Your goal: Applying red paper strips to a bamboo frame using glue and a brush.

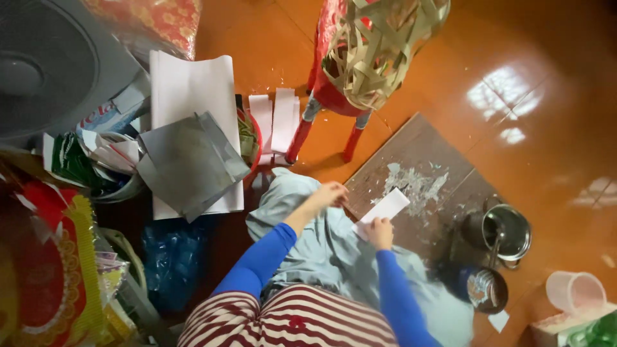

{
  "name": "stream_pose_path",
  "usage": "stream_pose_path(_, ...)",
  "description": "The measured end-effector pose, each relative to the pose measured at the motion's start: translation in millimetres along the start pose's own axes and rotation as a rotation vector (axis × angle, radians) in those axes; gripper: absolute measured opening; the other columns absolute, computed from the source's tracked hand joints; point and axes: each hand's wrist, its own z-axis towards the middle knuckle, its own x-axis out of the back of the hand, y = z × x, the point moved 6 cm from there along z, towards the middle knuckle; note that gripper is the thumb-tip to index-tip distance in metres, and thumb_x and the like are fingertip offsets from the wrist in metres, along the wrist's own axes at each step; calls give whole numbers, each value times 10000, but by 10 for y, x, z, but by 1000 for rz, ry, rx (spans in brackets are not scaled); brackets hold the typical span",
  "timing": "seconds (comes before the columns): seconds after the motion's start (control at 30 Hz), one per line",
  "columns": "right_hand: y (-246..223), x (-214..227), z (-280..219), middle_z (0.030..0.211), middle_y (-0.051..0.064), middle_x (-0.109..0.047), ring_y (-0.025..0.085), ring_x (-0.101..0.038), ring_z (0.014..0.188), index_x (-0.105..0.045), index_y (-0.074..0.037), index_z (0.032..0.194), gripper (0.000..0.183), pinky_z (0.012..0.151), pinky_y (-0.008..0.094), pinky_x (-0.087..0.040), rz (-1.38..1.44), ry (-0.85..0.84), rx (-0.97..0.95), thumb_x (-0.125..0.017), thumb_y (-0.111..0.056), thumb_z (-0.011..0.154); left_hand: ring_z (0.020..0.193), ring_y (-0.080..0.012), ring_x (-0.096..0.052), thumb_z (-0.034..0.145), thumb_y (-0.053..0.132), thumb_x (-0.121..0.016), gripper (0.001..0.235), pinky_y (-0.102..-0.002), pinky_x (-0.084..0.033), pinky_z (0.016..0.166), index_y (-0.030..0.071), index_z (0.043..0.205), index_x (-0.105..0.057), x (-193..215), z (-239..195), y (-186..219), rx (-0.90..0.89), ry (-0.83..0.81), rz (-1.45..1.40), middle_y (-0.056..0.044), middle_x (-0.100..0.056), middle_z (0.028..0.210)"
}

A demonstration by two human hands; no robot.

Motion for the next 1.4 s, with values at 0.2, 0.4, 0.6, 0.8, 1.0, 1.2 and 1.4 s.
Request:
stream_pose_path(0.2,48,288,-15,933,224,-727,397,-731,896,-772,-56,881,249,805,462,-575,357,-36,71,-675,-283,850,839,-207,-705,1011,241,-643,215,-358,-596,779,40,1085,-656,-610,299,-697,233,-182,-175,-80,-705,952)
stream_pose_path(0.4,-518,517,-352,1005,180,-741,356,-746,911,-734,-37,1023,203,799,451,-592,534,-49,-23,-575,-139,948,836,-193,-735,954,390,-654,305,-376,-616,722,115,1070,-718,-764,90,-927,499,-162,-288,-69,-753,966)
stream_pose_path(0.6,-685,388,-580,1299,217,-630,429,-631,1113,-662,-22,1272,441,936,461,-512,369,153,369,-691,-176,861,607,-256,-682,841,80,-691,242,-454,-547,469,-93,1010,-702,-627,141,-864,346,-168,247,-129,-694,807)
stream_pose_path(0.8,459,1623,-123,1009,114,-765,276,-697,970,-798,-115,1074,347,860,375,-570,285,149,319,-661,-100,756,599,-225,-587,936,222,-611,285,-435,-395,439,36,1120,-724,-559,177,-902,318,-94,327,-88,-718,847)
stream_pose_path(1.0,1897,2520,-160,1243,157,-671,401,-633,1157,-758,-220,1125,439,895,601,-511,-617,333,-333,-785,-480,773,884,-268,-713,922,57,-662,358,-404,-593,667,-13,1269,-613,-723,79,-721,230,-212,138,-190,-719,1107)
stream_pose_path(1.2,3083,1736,-55,1236,295,-691,481,-639,1188,-603,-115,1347,596,1007,566,-501,-180,-49,-604,-737,-446,869,986,-293,-711,748,-123,-538,526,-428,-593,785,18,1247,-622,-656,159,-848,130,-160,142,-148,-731,1098)
stream_pose_path(1.4,3240,1550,-56,1166,351,-701,524,-665,1115,-734,28,1157,375,953,572,-533,-83,17,-599,-544,-198,925,859,-321,-705,811,-79,-561,419,-486,-588,600,-19,1223,-609,-521,162,-996,325,-70,214,-175,-697,1023)
